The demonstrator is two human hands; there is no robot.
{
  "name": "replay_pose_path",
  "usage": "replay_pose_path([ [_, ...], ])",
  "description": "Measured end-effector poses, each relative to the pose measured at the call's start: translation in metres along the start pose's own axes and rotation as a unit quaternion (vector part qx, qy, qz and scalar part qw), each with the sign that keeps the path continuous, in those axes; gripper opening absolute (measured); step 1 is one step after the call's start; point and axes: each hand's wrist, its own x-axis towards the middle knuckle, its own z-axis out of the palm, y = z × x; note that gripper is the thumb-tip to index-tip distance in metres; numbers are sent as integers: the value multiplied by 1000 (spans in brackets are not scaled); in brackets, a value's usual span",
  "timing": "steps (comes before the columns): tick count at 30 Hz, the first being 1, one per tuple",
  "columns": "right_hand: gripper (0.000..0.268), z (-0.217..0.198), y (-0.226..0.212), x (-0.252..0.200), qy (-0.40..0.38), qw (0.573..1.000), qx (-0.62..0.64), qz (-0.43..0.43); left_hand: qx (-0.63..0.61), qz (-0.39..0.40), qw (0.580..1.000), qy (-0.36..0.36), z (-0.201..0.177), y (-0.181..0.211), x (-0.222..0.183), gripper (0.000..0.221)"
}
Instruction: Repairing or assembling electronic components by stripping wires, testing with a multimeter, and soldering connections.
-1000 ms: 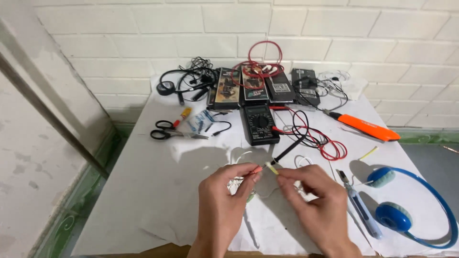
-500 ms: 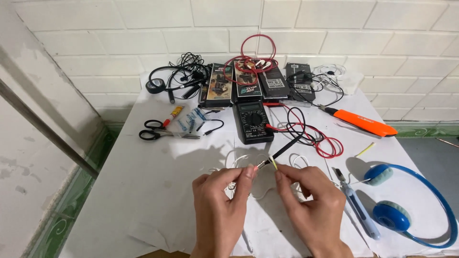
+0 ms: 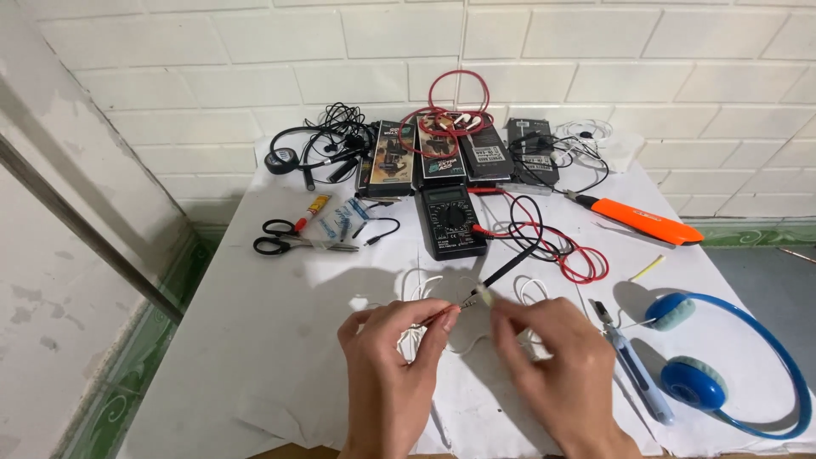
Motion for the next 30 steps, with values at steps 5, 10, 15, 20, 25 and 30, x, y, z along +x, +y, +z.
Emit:
replay_pose_path([
  [5,9,-5,-9,2,32,999,5,-37,6,2,1000,0,-1,-1,0,14],
  [10,12,3,-6,-3,23,999,3,-35,2,7,1000,-17,1,-4,-2,25],
  [15,9,-1,-16,1,26,992,40,-121,7,-3,1000,-29,-3,-3,0,28],
  [20,13,5,0,-2,5,1000,3,10,26,-53,998,-29,-17,-3,11,25],
  [25,12,-1,-5,-1,-5,1000,11,4,161,-90,983,8,-25,-39,23,20],
  [30,8,-5,-4,-1,-10,998,12,67,190,127,973,11,-23,-43,22,25],
])
